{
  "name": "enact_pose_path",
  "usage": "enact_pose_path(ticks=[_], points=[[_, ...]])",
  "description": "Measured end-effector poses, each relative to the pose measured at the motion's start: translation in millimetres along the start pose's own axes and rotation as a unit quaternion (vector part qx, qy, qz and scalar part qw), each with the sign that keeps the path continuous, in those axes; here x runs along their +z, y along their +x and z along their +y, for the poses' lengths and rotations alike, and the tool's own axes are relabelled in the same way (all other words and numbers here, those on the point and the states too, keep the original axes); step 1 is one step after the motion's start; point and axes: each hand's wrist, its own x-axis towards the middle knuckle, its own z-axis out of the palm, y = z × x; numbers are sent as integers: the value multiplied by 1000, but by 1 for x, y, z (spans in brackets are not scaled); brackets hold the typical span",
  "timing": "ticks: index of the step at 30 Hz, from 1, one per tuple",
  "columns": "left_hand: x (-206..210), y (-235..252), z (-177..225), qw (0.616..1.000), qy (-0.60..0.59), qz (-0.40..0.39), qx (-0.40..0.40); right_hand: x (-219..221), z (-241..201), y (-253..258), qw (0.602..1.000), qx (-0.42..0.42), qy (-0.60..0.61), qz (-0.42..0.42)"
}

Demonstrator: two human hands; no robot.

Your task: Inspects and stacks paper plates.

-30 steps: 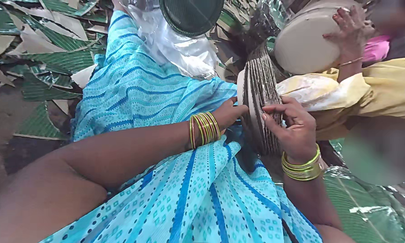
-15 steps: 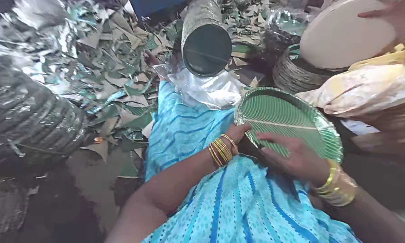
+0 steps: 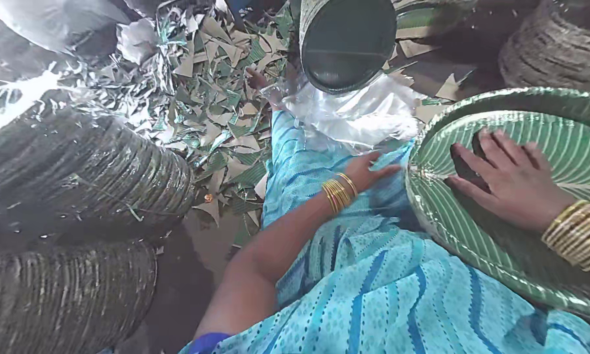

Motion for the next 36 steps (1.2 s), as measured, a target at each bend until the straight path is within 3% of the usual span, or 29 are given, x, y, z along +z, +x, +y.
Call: enact_pose_path(ticks=[2,4,8,12,15,19,21,23,27,29,31,33,36], points=[[-24,19,-36,981,189,51,-7,4,5,-3,1000,1,13,20],[-45,35,-66,947,312,50,-60,6,12,-5,999,6,22,24],[-62,49,-95,915,392,26,-86,5,17,-13,999,8,31,5],[-65,53,-78,908,417,25,-37,-2,13,-13,998,-5,58,6],[-77,37,-49,908,409,87,6,-14,13,-20,996,-21,81,4],[-91,3,-30,900,417,125,0,-49,3,-64,993,-37,94,-66],[-88,-20,-28,891,437,87,-84,-62,-5,-96,988,-35,111,-105],[-84,-39,-28,889,428,1,-163,-73,-12,-123,987,-34,108,-115],[-73,-42,-46,902,390,-112,-149,-81,-15,-144,984,28,45,-172],[-71,-32,-52,897,383,-176,-131,-67,-9,-146,992,11,6,-128],[-67,-28,-46,896,378,-212,-91,-52,-6,-154,998,-48,-39,-23],[-63,-26,-36,900,375,-214,-65,-47,-8,-163,991,-98,-81,48],[-58,-29,-14,903,388,-170,-76,-52,-19,-174,984,-129,-103,66]])
